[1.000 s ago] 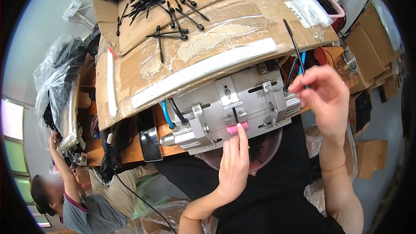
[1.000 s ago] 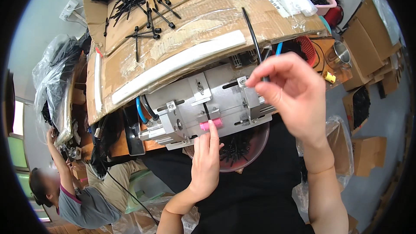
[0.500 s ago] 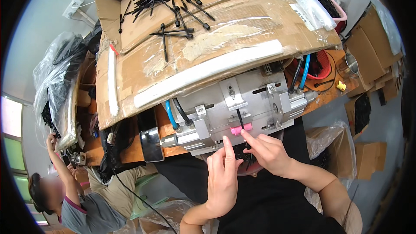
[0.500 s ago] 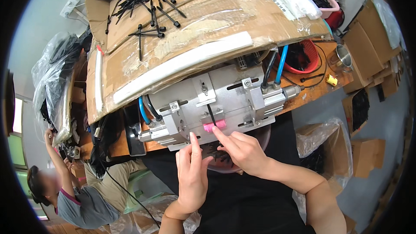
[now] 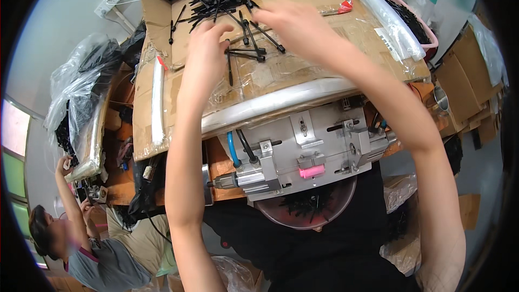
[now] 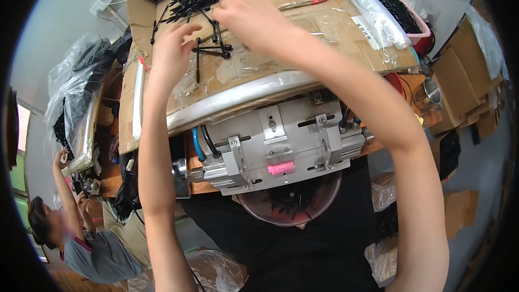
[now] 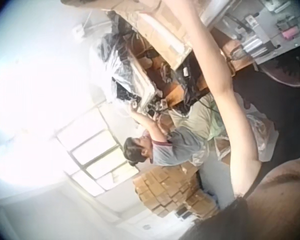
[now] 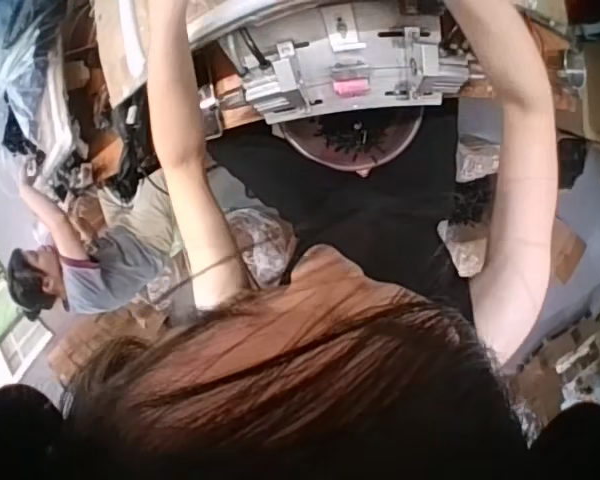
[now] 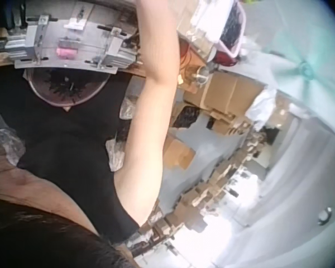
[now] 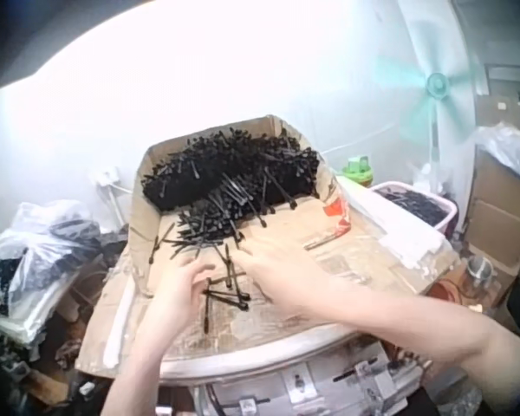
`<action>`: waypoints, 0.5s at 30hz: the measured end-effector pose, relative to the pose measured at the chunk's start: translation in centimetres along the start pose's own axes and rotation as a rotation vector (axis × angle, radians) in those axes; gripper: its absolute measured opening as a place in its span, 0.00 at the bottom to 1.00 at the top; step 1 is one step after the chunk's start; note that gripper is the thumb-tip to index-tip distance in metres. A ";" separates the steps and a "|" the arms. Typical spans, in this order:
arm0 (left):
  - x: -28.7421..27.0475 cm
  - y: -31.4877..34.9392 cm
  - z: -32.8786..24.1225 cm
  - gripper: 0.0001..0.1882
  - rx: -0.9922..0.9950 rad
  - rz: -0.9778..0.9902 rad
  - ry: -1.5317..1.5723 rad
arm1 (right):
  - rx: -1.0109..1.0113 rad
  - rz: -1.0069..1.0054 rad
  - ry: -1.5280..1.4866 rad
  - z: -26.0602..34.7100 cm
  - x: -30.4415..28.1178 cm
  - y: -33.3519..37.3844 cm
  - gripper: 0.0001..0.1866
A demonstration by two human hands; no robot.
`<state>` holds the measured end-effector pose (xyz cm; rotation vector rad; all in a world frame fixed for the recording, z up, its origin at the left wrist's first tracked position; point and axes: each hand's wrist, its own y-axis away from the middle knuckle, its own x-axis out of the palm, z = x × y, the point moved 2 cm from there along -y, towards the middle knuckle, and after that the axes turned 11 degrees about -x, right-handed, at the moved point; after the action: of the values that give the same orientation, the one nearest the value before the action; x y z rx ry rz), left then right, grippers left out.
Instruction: The person repeatedly picks up black plastic rods from a cardboard box and inserts them into a metal jig on the table. They then press a pink lever on the jig to secure or process each rod before moving to the next one. The task is performed continuously throughout the clip.
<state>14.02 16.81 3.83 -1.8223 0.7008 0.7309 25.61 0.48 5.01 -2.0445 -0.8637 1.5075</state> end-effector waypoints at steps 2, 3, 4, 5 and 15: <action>0.6 -2.1 0.5 0.14 -0.019 0.169 -0.041 | -0.278 -0.006 -0.077 -4.4 4.8 -2.9 0.12; 1.1 -2.4 0.9 0.14 -0.077 0.262 -0.019 | -0.286 0.101 -0.111 -4.7 5.6 -3.3 0.10; 1.3 -2.6 1.1 0.13 -0.134 0.354 0.002 | -0.295 0.206 -0.144 -4.9 6.2 -3.6 0.09; 1.0 -2.5 1.3 0.13 -0.124 0.353 0.004 | -0.305 0.310 -0.175 -5.1 6.5 -3.8 0.08; -4.7 1.8 -3.5 0.13 0.123 -0.283 0.068 | -0.302 0.292 -0.132 -4.5 -1.5 4.9 0.14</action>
<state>10.22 13.61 7.36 -1.7927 0.5053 0.4324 30.65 -3.99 4.08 -2.3960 -0.9213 1.7741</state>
